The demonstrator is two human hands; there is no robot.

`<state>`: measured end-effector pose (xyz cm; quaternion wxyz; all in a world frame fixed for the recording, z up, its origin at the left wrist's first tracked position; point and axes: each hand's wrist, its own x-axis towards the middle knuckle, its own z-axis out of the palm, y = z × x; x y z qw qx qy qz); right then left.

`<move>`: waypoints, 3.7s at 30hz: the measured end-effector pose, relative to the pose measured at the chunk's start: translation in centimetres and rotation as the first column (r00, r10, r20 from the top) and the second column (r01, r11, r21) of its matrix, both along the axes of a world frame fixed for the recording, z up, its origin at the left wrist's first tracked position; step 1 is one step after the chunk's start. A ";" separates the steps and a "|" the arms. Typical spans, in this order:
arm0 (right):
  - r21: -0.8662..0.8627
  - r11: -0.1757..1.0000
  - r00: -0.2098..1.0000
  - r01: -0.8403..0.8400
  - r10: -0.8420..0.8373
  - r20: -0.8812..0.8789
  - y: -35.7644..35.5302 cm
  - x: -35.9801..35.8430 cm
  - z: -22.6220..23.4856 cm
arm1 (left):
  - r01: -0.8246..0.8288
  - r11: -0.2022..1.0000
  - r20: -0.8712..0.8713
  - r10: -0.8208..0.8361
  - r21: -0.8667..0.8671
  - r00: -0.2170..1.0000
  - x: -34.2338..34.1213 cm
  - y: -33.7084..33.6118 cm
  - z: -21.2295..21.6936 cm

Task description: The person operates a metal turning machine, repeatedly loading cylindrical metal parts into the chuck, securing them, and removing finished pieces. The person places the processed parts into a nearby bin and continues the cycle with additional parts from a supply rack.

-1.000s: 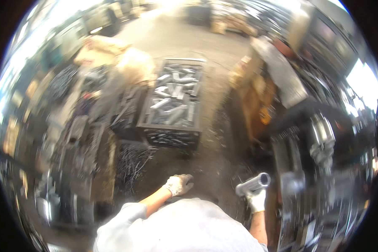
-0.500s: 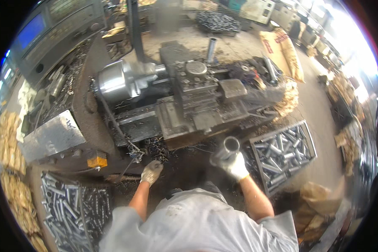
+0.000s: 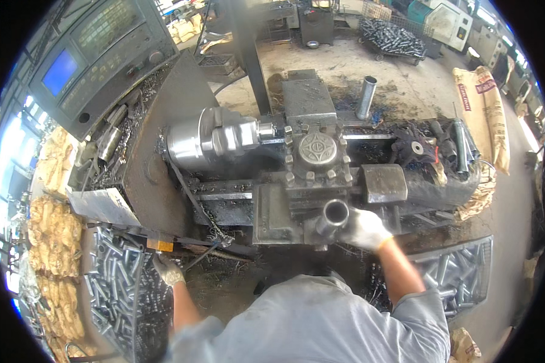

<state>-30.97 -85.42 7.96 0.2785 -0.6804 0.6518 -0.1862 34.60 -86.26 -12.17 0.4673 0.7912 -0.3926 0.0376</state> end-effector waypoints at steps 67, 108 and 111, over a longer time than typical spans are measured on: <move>0.214 0.970 0.993 -0.116 0.113 0.028 0.6 17.9 -3.5 | 0.741 0.629 -0.972 -0.117 -0.233 -0.206 -29.1 -6.9 9.2; -0.125 0.912 0.912 0.390 -0.364 0.186 5.4 5.7 0.5 | 0.734 0.414 -0.731 0.205 -0.538 -0.651 -28.9 -5.0 15.7; -0.016 0.882 0.880 0.471 -0.468 0.084 1.0 7.6 0.1 | 0.807 0.311 -0.790 0.215 -0.502 -0.575 -27.7 -4.1 15.4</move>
